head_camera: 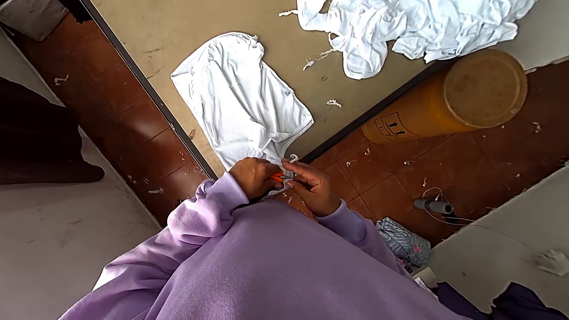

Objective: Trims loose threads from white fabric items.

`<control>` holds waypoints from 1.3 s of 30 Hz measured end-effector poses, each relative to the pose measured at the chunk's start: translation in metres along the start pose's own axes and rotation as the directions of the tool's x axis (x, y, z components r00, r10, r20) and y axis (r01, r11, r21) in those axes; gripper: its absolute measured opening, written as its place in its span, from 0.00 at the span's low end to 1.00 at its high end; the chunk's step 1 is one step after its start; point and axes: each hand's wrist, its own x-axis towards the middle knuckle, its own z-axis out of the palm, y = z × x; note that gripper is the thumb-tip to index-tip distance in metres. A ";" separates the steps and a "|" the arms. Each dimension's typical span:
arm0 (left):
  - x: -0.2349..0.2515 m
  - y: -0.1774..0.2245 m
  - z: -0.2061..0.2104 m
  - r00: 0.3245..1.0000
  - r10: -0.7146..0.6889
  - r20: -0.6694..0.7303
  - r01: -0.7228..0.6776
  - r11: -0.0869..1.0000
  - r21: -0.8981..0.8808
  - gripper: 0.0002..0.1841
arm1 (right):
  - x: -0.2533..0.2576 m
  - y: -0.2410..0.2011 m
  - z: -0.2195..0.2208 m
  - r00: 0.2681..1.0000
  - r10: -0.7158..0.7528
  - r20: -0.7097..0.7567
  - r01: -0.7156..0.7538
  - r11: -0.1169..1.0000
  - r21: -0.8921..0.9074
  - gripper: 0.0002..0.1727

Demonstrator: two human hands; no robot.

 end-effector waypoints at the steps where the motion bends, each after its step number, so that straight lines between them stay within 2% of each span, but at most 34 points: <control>1: -0.001 -0.002 0.001 1.000 -0.005 0.006 0.005 1.000 -0.019 0.13 | -0.002 0.001 -0.003 1.000 0.018 -0.008 -0.018 1.000 0.006 0.23; 3: -0.006 -0.010 0.003 0.999 -0.032 -0.019 0.030 0.997 -0.070 0.14 | -0.014 0.007 -0.014 0.996 0.085 -0.025 -0.085 0.996 -0.006 0.26; 5: -0.012 -0.023 -0.001 0.994 -0.100 -0.036 0.095 0.990 -0.109 0.16 | -0.033 0.016 -0.036 0.958 0.283 -0.043 -0.286 0.940 -0.186 0.26; 6: -0.017 -0.031 -0.004 0.989 -0.142 -0.039 0.137 0.984 -0.118 0.17 | -0.042 0.021 -0.049 0.891 0.453 -0.035 -0.433 0.824 -0.365 0.26; 7: -0.021 -0.039 -0.006 0.983 -0.178 -0.051 0.172 0.979 -0.114 0.18 | -0.048 0.026 -0.062 0.778 0.628 -0.012 -0.521 0.635 -0.570 0.26; 8: -0.025 -0.048 -0.009 0.975 -0.217 -0.058 0.210 0.972 -0.108 0.19 | -0.050 0.033 -0.070 0.623 0.782 0.011 -0.527 0.430 -0.733 0.28; 9: -0.030 -0.055 -0.011 0.964 -0.257 -0.063 0.249 0.963 -0.106 0.19 | -0.048 0.037 -0.074 0.510 0.860 0.011 -0.495 0.304 -0.814 0.27; 10: -0.033 -0.063 -0.013 0.954 -0.289 -0.078 0.280 0.953 -0.111 0.19 | -0.039 0.035 -0.070 0.493 0.870 0.014 -0.476 0.283 -0.833 0.25; 11: -0.036 -0.069 -0.015 0.945 -0.315 -0.090 0.303 0.945 -0.124 0.19 | -0.028 0.030 -0.063 0.578 0.816 0.031 -0.480 0.371 -0.795 0.24; 13: -0.041 -0.077 -0.018 0.935 -0.340 -0.104 0.324 0.934 -0.148 0.19 | 0.007 0.017 -0.034 0.794 0.608 0.022 -0.453 0.615 -0.646 0.24; 14: -0.041 -0.079 -0.020 0.933 -0.344 -0.110 0.325 0.932 -0.157 0.20 | 0.032 0.011 -0.017 0.851 0.525 0.014 -0.417 0.693 -0.589 0.27; 15: -0.042 -0.080 -0.021 0.932 -0.340 -0.121 0.320 0.934 -0.159 0.20 | 0.059 0.003 0.000 0.872 0.489 0.021 -0.401 0.738 -0.543 0.30; 17: -0.043 -0.078 -0.024 0.932 -0.333 -0.145 0.308 0.936 -0.173 0.20 | 0.111 -0.006 0.030 0.848 0.526 0.057 -0.460 0.786 -0.414 0.31; 18: -0.043 -0.077 -0.024 0.931 -0.322 -0.172 0.293 0.940 -0.174 0.19 | 0.134 -0.005 0.040 0.804 0.588 0.084 -0.530 0.775 -0.344 0.30; 19: -0.045 -0.075 -0.024 0.928 -0.314 -0.200 0.281 0.943 -0.177 0.19 | 0.153 -0.003 0.047 0.739 0.666 0.106 -0.618 0.732 -0.288 0.30; 21: -0.050 -0.073 -0.022 0.918 -0.303 -0.255 0.261 0.948 -0.185 0.18 | 0.177 0.008 0.053 0.615 0.781 0.109 -0.758 0.624 -0.188 0.39; 23: -0.057 -0.072 -0.021 0.903 -0.321 -0.284 0.268 0.940 -0.212 0.18 | 0.183 0.015 0.051 0.581 0.809 0.082 -0.804 0.587 -0.096 0.45; 25: -0.065 -0.071 -0.021 0.885 -0.366 -0.287 0.295 0.919 -0.261 0.19 | 0.176 0.013 0.047 0.613 0.789 0.042 -0.789 0.614 -0.007 0.44; 26: -0.068 -0.072 -0.020 0.877 -0.381 -0.291 0.303 0.911 -0.280 0.19 | 0.169 0.011 0.045 0.647 0.762 0.008 -0.762 0.647 0.036 0.40; 28: -0.069 -0.076 -0.019 0.872 -0.392 -0.294 0.303 0.903 -0.304 0.19 | 0.151 0.009 0.040 0.742 0.670 -0.041 -0.661 0.739 0.129 0.25; 30: -0.066 -0.076 -0.021 0.879 -0.380 -0.289 0.291 0.906 -0.307 0.20 | 0.132 0.009 0.034 0.846 0.533 -0.021 -0.523 0.837 0.162 0.08; 31: -0.063 -0.074 -0.023 0.887 -0.367 -0.278 0.279 0.909 -0.310 0.20 | 0.123 0.011 0.031 0.894 0.448 0.002 -0.444 0.884 0.146 0.04; 33: -0.057 -0.067 -0.027 0.910 -0.327 -0.254 0.245 0.920 -0.306 0.20 | 0.109 0.011 0.027 0.942 0.335 0.033 -0.336 0.934 0.119 0.07; 39: -0.037 -0.051 -0.031 0.968 -0.186 -0.170 0.141 0.959 -0.247 0.18 | 0.089 -0.006 0.022 0.979 0.190 0.072 -0.195 0.978 0.073 0.13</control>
